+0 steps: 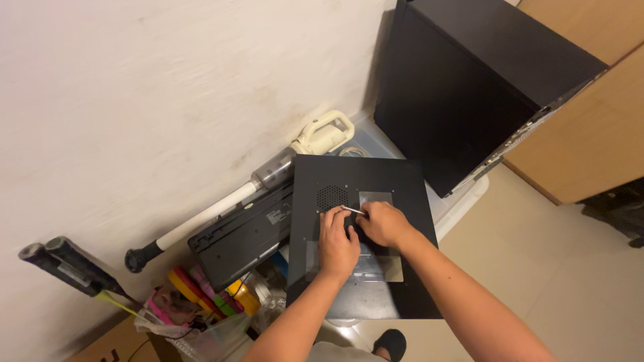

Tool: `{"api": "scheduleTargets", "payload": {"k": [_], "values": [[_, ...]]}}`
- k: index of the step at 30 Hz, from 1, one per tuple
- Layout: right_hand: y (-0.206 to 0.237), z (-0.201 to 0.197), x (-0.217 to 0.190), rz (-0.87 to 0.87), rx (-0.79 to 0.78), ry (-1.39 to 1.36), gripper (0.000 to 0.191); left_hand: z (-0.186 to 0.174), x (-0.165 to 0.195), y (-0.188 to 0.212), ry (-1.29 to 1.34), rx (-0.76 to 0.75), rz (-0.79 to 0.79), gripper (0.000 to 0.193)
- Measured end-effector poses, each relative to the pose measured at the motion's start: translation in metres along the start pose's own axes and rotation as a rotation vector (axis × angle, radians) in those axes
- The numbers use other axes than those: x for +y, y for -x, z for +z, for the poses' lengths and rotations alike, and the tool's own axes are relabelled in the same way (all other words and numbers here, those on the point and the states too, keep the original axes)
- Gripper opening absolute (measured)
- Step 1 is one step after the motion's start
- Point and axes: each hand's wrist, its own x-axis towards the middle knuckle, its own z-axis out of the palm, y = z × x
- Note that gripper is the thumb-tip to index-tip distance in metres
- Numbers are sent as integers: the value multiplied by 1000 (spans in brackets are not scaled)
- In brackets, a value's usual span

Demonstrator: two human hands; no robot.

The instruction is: The person uses a screwdriver to unscrew screws from a black computer case side panel resting on a small table, then lifts the panel, aligns it against the upright computer case, and presses it into place to reattach it.

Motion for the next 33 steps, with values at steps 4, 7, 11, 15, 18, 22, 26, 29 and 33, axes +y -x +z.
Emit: {"api": "scheduleTargets", "payload": {"k": [4, 7, 11, 15, 18, 22, 26, 29, 33], "values": [[14, 11, 1, -182, 199, -29, 17, -9, 10, -6, -52, -37, -75, 38], [22, 20, 3, -208, 289, -82, 14, -26, 14, -15, -289, -63, -177, 65], [27, 31, 3, -154, 329, -111, 12, -59, 2, -34, -605, -14, -286, 118], [30, 34, 4, -176, 348, -70, 11, -72, -13, -42, -307, -92, -610, 97], [30, 32, 5, -203, 334, -40, 12, -69, -22, -44, -239, -145, -691, 59], [29, 24, 5, -130, 297, -90, 13, -61, -36, -45, -175, -48, -583, 53], [28, 17, 5, -120, 283, -57, 14, -55, -49, -53, -160, -54, -529, 48], [27, 16, 4, -96, 263, -67, 15, -57, -55, -63, -132, -176, -667, 48], [25, 15, 4, -82, 247, -78, 15, -60, -54, -70, -51, -296, -802, 44]]}}
